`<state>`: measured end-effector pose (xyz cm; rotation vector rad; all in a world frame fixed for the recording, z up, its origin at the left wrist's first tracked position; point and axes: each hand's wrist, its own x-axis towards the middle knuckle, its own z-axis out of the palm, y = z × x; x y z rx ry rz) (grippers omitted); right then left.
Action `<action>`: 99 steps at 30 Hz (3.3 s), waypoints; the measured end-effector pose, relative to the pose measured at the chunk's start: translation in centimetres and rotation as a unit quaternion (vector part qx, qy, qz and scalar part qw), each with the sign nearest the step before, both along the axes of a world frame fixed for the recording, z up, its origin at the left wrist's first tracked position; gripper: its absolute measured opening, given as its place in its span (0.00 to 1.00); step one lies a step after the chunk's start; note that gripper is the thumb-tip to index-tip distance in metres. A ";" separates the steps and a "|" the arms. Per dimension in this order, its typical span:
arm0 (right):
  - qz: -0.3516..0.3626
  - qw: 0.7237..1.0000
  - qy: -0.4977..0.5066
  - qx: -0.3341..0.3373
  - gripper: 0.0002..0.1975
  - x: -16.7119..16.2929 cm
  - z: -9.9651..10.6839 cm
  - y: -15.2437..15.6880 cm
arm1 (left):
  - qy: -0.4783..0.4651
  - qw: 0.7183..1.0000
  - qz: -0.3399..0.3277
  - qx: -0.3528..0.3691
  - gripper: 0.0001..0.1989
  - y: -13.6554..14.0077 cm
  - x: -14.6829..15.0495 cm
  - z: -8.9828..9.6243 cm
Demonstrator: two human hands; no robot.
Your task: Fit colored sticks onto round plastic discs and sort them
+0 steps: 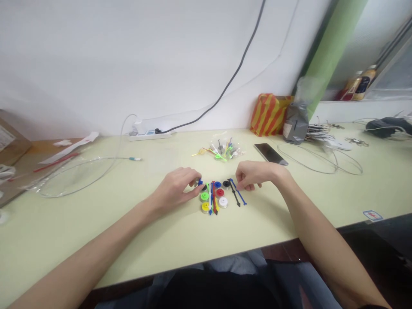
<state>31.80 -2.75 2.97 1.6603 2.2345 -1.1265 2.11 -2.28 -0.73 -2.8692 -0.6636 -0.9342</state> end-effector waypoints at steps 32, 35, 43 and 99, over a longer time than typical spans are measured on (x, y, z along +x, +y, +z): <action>0.039 0.868 0.443 0.221 0.11 -7.1 -0.5 -2.6 | -0.095 0.995 0.002 -0.013 0.21 -0.9 0.1 0.1; 0.038 0.867 0.443 0.227 0.11 -7.0 -0.3 -2.7 | -0.088 0.996 0.000 -0.016 0.22 -0.9 0.1 0.1; 0.046 0.920 0.282 0.269 0.09 -2.6 2.5 -2.7 | -0.032 0.996 0.058 -0.056 0.16 -1.4 0.3 0.7; 0.083 0.982 0.073 0.155 0.11 -2.0 0.6 -1.6 | 0.026 0.994 0.089 -0.063 0.18 -1.4 0.2 0.8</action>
